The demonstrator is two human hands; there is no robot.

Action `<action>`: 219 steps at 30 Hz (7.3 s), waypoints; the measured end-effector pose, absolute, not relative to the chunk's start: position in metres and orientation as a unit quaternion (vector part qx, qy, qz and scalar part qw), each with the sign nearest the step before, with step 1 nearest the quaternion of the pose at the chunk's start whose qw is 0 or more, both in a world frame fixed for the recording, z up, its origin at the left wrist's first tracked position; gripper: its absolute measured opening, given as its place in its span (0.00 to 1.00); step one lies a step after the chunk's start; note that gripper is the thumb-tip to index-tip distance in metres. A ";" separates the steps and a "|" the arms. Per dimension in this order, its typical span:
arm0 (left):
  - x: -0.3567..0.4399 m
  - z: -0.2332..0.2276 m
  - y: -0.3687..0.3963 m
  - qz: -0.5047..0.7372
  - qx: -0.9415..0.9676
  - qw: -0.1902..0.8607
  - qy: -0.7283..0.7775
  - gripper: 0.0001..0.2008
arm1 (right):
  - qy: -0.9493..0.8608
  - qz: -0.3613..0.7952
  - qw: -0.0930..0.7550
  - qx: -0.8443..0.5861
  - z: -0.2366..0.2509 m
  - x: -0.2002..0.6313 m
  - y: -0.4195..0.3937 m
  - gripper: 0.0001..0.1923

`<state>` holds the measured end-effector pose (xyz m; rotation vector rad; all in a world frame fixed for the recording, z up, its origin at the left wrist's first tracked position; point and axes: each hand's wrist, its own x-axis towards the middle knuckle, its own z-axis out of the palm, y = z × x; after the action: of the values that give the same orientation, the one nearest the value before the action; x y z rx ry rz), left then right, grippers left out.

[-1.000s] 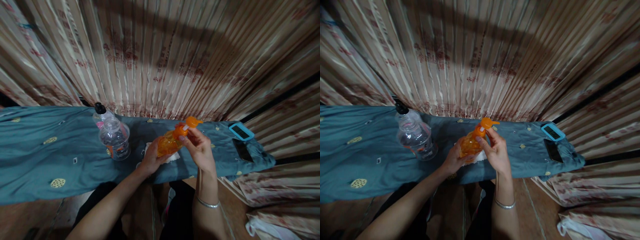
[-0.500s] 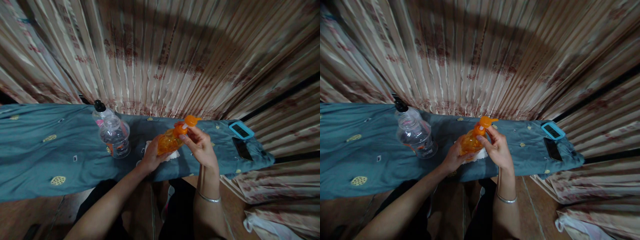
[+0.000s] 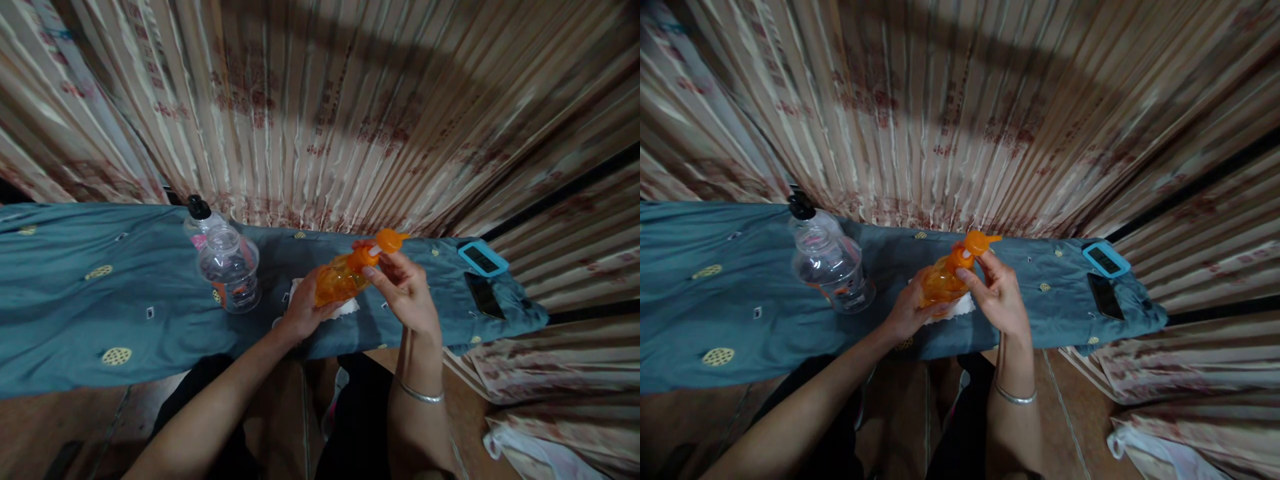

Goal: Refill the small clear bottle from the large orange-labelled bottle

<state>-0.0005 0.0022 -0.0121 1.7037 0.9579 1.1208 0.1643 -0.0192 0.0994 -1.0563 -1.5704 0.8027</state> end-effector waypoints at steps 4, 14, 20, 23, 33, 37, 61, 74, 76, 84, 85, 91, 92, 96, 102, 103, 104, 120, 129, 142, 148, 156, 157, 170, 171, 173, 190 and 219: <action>-0.002 -0.015 0.003 0.447 0.689 0.423 0.384 0.34 | -0.669 0.327 0.499 -0.443 0.098 0.166 -0.019 0.17; 0.000 -0.010 -0.003 0.457 0.682 0.430 0.375 0.34 | -0.698 0.312 0.464 -0.448 0.099 0.173 -0.025 0.19; 0.000 -0.013 -0.002 0.460 0.674 0.436 0.379 0.32 | -0.696 0.311 0.466 -0.448 0.092 0.172 -0.020 0.21; 0.000 -0.016 -0.001 0.461 0.673 0.434 0.382 0.33 | -0.689 0.310 0.482 -0.442 0.088 0.170 -0.017 0.21; 0.002 -0.014 -0.003 0.469 0.664 0.436 0.386 0.32 | -0.677 0.269 0.502 -0.466 0.085 0.164 -0.021 0.16; 0.001 -0.016 -0.001 0.476 0.661 0.438 0.381 0.32 | -0.631 0.180 0.519 -0.548 0.081 0.152 -0.023 0.17; -0.001 -0.010 -0.002 0.471 0.666 0.425 0.392 0.32 | -0.651 0.183 0.477 -0.561 0.090 0.149 -0.027 0.25; -0.002 -0.013 -0.001 0.466 0.670 0.421 0.396 0.33 | -0.633 0.160 0.503 -0.567 0.086 0.144 -0.021 0.25; -0.001 -0.011 -0.002 0.465 0.672 0.411 0.404 0.33 | -0.665 0.214 0.480 -0.531 0.087 0.149 -0.021 0.22; -0.002 -0.010 -0.001 0.458 0.667 0.430 0.401 0.33 | -0.599 0.135 0.519 -0.595 0.085 0.139 -0.019 0.22; -0.002 -0.010 -0.001 0.457 0.667 0.429 0.403 0.33 | -0.600 0.132 0.516 -0.598 0.086 0.139 -0.020 0.24; 0.000 -0.005 -0.002 0.464 0.665 0.426 0.401 0.33 | -0.671 0.219 0.470 -0.530 0.091 0.153 -0.022 0.19; 0.000 -0.005 -0.001 0.464 0.666 0.427 0.399 0.32 | -0.671 0.221 0.470 -0.529 0.090 0.152 -0.021 0.17; 0.000 -0.008 0.000 0.467 0.660 0.430 0.402 0.32 | -0.611 0.156 0.512 -0.582 0.087 0.142 -0.018 0.17; 0.000 -0.007 0.001 0.461 0.667 0.431 0.396 0.33 | -0.635 0.196 0.505 -0.551 0.090 0.147 -0.019 0.24; 0.000 -0.007 0.001 0.462 0.668 0.430 0.395 0.32 | -0.647 0.216 0.500 -0.533 0.090 0.149 -0.019 0.21; 0.000 -0.007 0.000 0.463 0.668 0.428 0.396 0.32 | -0.655 0.230 0.498 -0.519 0.089 0.151 -0.018 0.18; 0.001 -0.008 0.000 0.464 0.660 0.442 0.392 0.33 | -0.655 0.240 0.503 -0.510 0.087 0.152 -0.016 0.15; 0.000 -0.008 0.000 0.465 0.675 0.414 0.397 0.32 | -0.629 0.162 0.515 -0.560 0.085 0.143 -0.014 0.20; 0.003 -0.008 -0.002 0.469 0.675 0.398 0.408 0.31 | -0.646 0.132 0.515 -0.548 0.084 0.137 -0.016 0.15; 0.002 -0.003 -0.001 0.471 0.661 0.385 0.439 0.32 | -0.624 0.196 0.486 -0.579 0.044 0.176 0.000 0.27; -0.004 0.003 0.000 0.485 0.638 0.390 0.453 0.29 | -0.615 0.218 0.335 -0.680 -0.035 0.176 0.000 0.19; -0.005 0.002 0.000 0.486 0.637 0.390 0.454 0.29 | -0.617 0.222 0.324 -0.682 -0.038 0.174 -0.001 0.19; -0.012 0.002 0.007 0.496 0.614 0.371 0.489 0.30 | -0.493 0.351 0.374 -0.702 -0.039 0.209 -0.007 0.14; -0.011 0.002 0.007 0.494 0.610 0.377 0.491 0.29 | -0.474 0.366 0.396 -0.696 -0.036 0.213 -0.007 0.15; -0.009 0.001 0.007 0.492 0.605 0.389 0.490 0.29 | -0.440 0.393 0.443 -0.675 -0.030 0.217 -0.007 0.15; 0.009 -0.001 0.002 0.508 0.617 0.424 0.427 0.27 | -0.503 0.351 0.669 -0.420 0.107 0.145 -0.047 0.14; 0.015 -0.009 0.003 0.482 0.651 0.417 0.412 0.25 | -0.628 0.243 0.516 -0.529 0.076 0.149 0.009 0.20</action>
<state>0.0150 0.0026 -0.0087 1.6332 1.0352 1.2103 0.1494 0.0091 0.0765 -1.2713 -1.5091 0.5829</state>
